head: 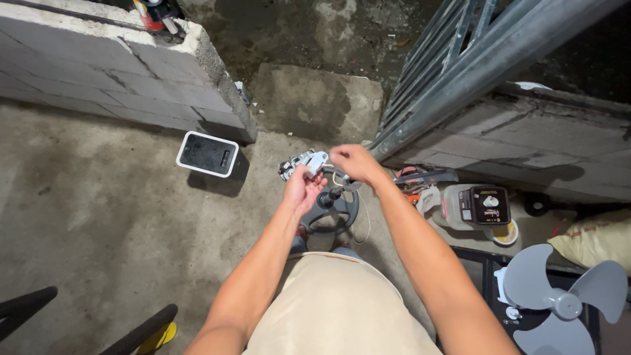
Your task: The person disassembles a standing fan motor, removes the internal wiring, and uses a screwdriver to adjust components inside the motor housing. They then reassemble the motor and place it on a table with other fan parts.
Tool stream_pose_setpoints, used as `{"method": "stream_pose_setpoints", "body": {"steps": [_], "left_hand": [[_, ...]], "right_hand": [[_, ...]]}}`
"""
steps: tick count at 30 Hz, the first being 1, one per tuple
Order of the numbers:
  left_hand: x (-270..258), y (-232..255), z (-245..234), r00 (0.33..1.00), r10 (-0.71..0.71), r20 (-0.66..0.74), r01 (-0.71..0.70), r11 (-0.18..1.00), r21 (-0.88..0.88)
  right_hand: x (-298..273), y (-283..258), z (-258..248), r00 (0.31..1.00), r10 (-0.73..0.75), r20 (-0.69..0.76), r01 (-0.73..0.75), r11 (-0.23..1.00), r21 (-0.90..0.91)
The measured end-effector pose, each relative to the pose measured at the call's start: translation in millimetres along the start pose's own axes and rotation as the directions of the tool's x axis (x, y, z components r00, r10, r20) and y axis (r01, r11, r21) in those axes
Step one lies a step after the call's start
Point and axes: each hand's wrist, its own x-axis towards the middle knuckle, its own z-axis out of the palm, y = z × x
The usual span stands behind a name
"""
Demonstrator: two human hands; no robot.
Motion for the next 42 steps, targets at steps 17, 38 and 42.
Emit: {"method": "stream_pose_setpoints", "body": {"steps": [17,38,42], "left_hand": [[-1,13,15,0.997,-0.053,-0.05,0.053,0.999,0.0],[1,36,24,0.992,-0.105,-0.075,0.102,0.994,-0.051],[-8,44,33,0.992,-0.104,-0.068,0.101,0.993,-0.055]], "right_hand": [[-31,-5,10,0.997,0.07,0.033,-0.05,0.903,-0.426],[-67,-71,-18,0.997,-0.003,0.075,0.028,0.943,-0.332],[-71,-84,-21,0.995,0.037,0.093,-0.009,0.96,-0.278]]}}
